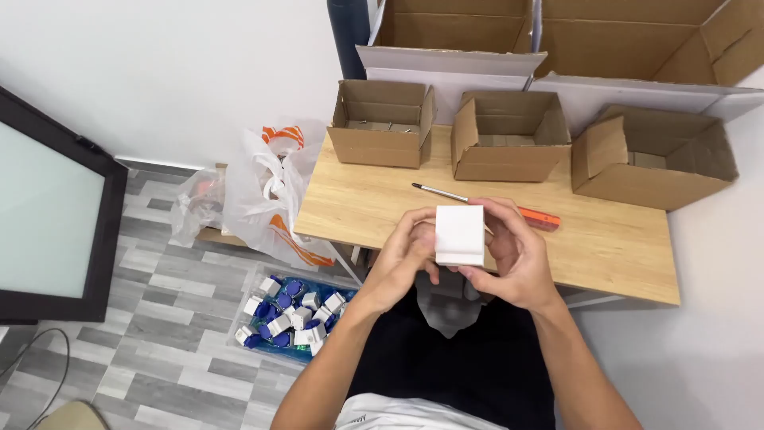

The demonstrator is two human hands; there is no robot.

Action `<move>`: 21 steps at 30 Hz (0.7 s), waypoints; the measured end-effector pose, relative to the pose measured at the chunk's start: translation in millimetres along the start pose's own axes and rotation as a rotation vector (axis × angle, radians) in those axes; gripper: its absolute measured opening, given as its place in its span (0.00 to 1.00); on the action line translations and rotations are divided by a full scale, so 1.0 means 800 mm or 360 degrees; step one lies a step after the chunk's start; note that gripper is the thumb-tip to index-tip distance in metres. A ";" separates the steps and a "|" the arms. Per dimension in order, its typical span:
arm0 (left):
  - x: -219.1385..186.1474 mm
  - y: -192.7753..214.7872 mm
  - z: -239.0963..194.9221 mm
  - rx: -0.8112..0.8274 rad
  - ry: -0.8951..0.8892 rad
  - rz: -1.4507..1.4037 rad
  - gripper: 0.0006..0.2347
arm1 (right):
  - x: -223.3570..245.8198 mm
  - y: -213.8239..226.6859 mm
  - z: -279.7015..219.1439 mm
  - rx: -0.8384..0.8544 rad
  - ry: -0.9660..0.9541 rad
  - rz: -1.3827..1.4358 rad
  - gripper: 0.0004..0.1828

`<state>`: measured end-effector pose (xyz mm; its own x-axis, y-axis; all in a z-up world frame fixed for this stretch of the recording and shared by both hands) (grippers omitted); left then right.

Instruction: Assembling electrical socket components by fitting modules into housings and securing them with a screwdriver.

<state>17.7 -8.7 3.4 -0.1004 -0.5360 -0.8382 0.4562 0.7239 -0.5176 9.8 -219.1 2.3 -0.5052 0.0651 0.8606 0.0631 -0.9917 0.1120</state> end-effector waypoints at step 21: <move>-0.074 -0.072 -0.019 0.0309 -0.0286 0.0352 0.40 | 0.077 0.028 -0.007 0.0067 -0.0125 -0.0164 0.42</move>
<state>-16.0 -11.5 80.3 0.1692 -0.4560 -0.8737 0.6112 0.7440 -0.2699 -24.7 -237.9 54.8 -0.4419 0.1765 0.8795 0.0515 -0.9738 0.2213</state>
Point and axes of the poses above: each hand's wrist, its own z-axis towards the middle knuckle, its own y-axis out of the back of the hand, x = y × z, the point moved 2 cm from there along z, towards the middle knuckle, and after that the axes turned 14 degrees about -z, right-handed, at the moved point
